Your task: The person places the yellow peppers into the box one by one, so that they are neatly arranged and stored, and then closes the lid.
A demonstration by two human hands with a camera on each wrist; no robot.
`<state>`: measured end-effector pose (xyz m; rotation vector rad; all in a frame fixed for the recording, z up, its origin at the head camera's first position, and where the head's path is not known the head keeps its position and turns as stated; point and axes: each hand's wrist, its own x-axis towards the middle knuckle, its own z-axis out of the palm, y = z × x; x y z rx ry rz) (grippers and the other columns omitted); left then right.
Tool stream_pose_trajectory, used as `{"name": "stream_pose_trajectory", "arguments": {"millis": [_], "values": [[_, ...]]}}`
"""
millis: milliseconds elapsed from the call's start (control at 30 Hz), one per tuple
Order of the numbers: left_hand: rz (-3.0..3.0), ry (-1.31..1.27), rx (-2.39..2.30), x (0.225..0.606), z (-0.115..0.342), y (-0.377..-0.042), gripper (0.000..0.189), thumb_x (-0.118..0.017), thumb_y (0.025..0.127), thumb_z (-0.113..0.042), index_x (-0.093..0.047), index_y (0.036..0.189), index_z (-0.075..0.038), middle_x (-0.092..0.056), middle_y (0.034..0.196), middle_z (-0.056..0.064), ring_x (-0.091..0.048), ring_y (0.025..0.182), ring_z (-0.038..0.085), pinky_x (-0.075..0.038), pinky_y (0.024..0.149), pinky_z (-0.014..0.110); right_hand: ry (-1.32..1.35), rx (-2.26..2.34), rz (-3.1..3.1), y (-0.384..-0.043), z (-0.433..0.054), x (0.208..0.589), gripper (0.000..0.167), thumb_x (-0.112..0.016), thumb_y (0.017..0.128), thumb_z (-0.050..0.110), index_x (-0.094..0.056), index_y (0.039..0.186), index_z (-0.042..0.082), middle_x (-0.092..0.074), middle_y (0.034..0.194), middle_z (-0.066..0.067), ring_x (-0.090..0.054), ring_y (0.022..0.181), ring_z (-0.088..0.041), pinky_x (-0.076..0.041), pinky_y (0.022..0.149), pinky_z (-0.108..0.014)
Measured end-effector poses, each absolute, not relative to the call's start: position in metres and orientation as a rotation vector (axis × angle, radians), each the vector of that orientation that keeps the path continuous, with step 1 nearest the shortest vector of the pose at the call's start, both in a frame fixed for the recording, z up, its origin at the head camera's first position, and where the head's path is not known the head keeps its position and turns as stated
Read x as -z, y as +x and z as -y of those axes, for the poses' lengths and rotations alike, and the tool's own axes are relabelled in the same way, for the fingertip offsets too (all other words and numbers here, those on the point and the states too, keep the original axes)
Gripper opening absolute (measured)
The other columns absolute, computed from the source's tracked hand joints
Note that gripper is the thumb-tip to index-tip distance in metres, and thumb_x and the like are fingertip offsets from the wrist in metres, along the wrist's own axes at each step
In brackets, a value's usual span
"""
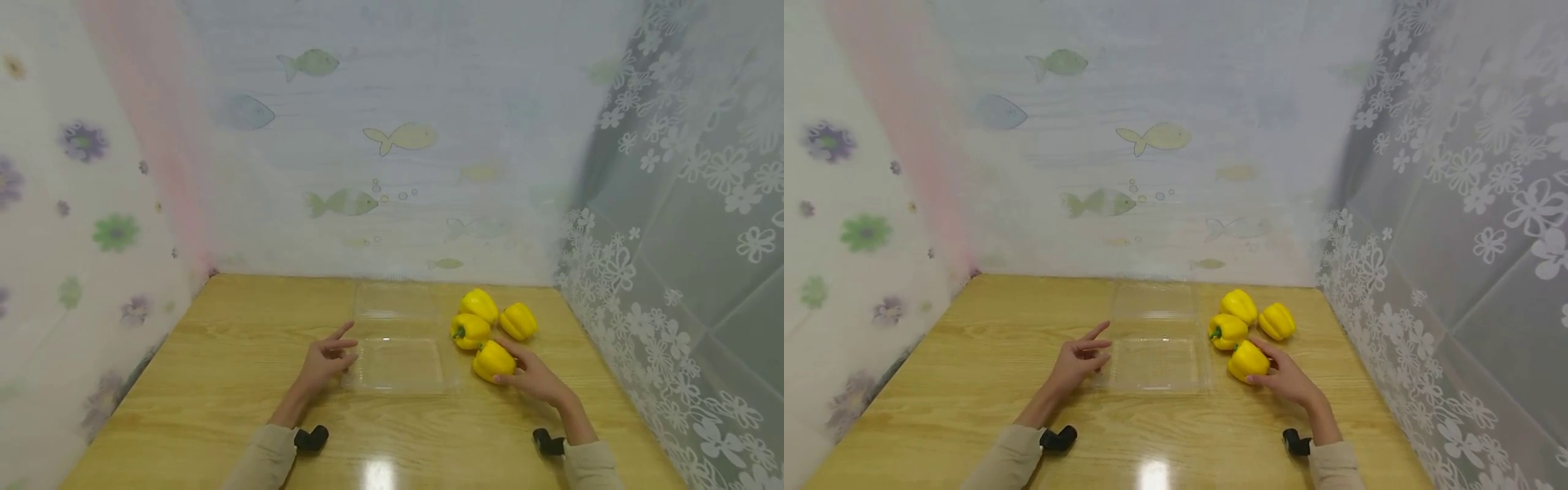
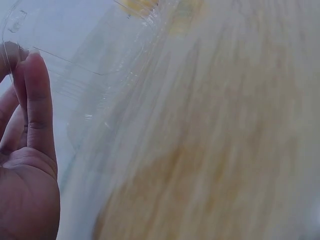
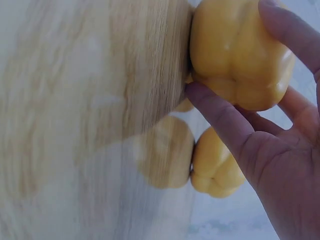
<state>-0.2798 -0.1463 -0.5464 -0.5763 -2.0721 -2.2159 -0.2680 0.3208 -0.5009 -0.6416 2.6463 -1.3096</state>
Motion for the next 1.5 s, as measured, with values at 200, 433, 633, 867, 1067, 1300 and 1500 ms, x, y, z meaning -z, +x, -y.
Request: {"name": "stream_pose_trajectory", "arguments": {"millis": [200, 433, 633, 867, 1067, 1300, 1500], "values": [[2.040, -0.563, 2.261, 0.542, 0.146, -0.281, 0.040, -0.074, 0.089, 0.003, -0.062, 0.122, 0.021, -0.038, 0.157, 0.028, -0.061, 0.065, 0.006, -0.053, 0.057, 0.019, -0.604, 1.333, -2.678, -0.272, -0.323, 0.500, 0.078, -0.081, 0.088, 0.023, -0.044, 0.153, 0.001, -0.045, 0.154, -0.023, -0.045, 0.135, -0.050, -0.042, 0.105, -0.066], [2.025, -0.591, 2.265, 0.544, 0.146, -0.281, 0.040, -0.073, 0.089, 0.007, -0.060, 0.123, 0.023, -0.036, 0.155, 0.033, -0.060, 0.065, 0.006, -0.054, 0.057, 0.021, -0.471, 1.422, -2.634, -0.272, -0.324, 0.501, 0.074, -0.083, 0.087, 0.023, -0.050, 0.150, 0.006, -0.045, 0.154, -0.023, -0.047, 0.134, -0.048, -0.047, 0.104, -0.057], [2.017, -0.588, 2.268, 0.544, 0.145, -0.281, 0.039, -0.073, 0.089, 0.007, -0.060, 0.122, 0.023, -0.036, 0.155, 0.034, -0.060, 0.065, 0.006, -0.054, 0.057, 0.021, -0.374, 1.527, -2.562, -0.273, -0.327, 0.505, 0.074, -0.081, 0.089, 0.020, -0.046, 0.153, 0.007, -0.037, 0.159, -0.023, -0.047, 0.135, -0.049, -0.056, 0.093, -0.036], [2.014, -0.580, 2.281, 0.546, 0.144, -0.279, 0.038, -0.073, 0.088, 0.008, -0.061, 0.122, 0.023, -0.038, 0.155, 0.032, -0.060, 0.064, 0.006, -0.054, 0.057, 0.020, -0.444, 1.590, -2.536, -0.271, -0.324, 0.507, 0.074, -0.079, 0.091, 0.017, -0.043, 0.154, 0.005, -0.035, 0.161, -0.020, -0.037, 0.143, -0.048, -0.049, 0.098, -0.025], [2.019, -0.564, 2.298, 0.547, 0.144, -0.279, 0.040, -0.073, 0.089, 0.007, -0.060, 0.123, 0.023, -0.038, 0.156, 0.029, -0.062, 0.066, 0.006, -0.054, 0.059, 0.020, -0.516, 1.594, -2.554, -0.272, -0.317, 0.507, 0.072, -0.078, 0.091, 0.016, -0.045, 0.153, 0.005, -0.038, 0.160, -0.020, -0.033, 0.145, -0.044, -0.043, 0.110, -0.050], [2.067, -0.506, 2.264, 0.544, 0.145, -0.278, 0.039, -0.074, 0.090, 0.003, -0.062, 0.123, 0.020, -0.041, 0.156, 0.026, -0.063, 0.073, 0.006, -0.053, 0.059, 0.020, -0.555, 1.630, -2.582, -0.274, -0.308, 0.502, 0.073, -0.078, 0.090, 0.014, -0.044, 0.154, 0.004, -0.037, 0.161, -0.018, -0.027, 0.149, -0.039, -0.029, 0.116, -0.060], [2.060, -0.514, 2.273, 0.544, 0.144, -0.277, 0.038, -0.073, 0.090, 0.004, -0.062, 0.123, 0.020, -0.039, 0.157, 0.028, -0.063, 0.074, 0.006, -0.053, 0.058, 0.020, -0.537, 1.697, -2.566, -0.272, -0.302, 0.496, 0.075, -0.077, 0.092, 0.012, -0.040, 0.156, 0.007, -0.030, 0.164, -0.018, -0.029, 0.147, -0.042, -0.044, 0.108, -0.024]]}}
